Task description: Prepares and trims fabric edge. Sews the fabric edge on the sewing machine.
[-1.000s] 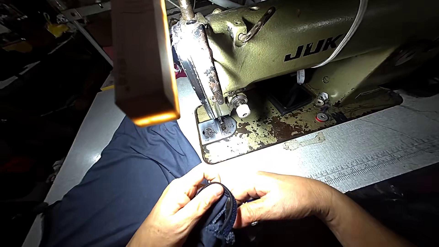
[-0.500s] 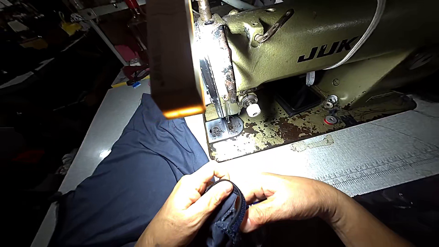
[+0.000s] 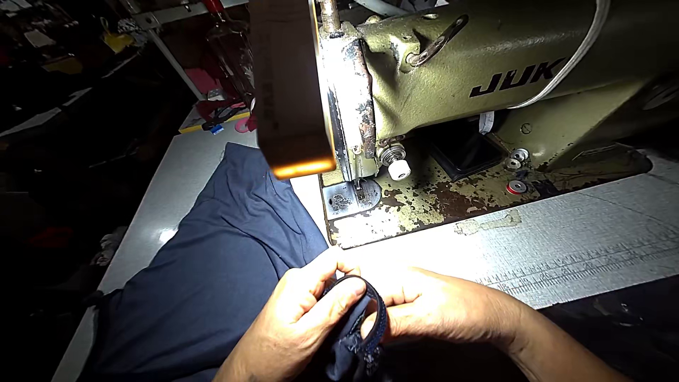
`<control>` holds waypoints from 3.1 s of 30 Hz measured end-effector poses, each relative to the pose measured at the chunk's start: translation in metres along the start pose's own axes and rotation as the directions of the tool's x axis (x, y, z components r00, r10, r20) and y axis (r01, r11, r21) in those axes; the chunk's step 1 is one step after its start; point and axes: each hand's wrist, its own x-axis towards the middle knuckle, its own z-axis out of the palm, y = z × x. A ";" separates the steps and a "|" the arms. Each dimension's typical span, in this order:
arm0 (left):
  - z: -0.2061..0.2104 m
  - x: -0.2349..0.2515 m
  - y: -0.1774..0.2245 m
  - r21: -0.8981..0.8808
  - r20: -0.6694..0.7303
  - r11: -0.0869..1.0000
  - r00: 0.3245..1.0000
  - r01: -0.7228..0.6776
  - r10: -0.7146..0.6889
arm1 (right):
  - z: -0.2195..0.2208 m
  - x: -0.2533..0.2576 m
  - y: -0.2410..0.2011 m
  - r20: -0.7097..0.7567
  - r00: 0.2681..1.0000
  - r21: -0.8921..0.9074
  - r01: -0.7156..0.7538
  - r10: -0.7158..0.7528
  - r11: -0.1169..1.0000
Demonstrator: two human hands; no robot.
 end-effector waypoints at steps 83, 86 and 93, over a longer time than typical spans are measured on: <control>0.051 -0.060 0.011 -0.720 -0.369 0.692 0.814 0.055 -0.449 | 0.052 -0.006 0.014 -0.418 0.908 -0.085 -0.020 -0.018 0.996; 0.053 -0.059 0.009 -0.688 -0.361 0.723 0.835 0.062 -0.415 | 0.055 -0.003 0.016 -0.451 0.891 -0.091 0.013 -0.053 0.996; 0.051 -0.060 0.012 -0.764 -0.333 0.642 0.815 0.061 -0.474 | 0.058 0.000 0.022 -0.462 0.884 0.062 0.113 -0.072 0.992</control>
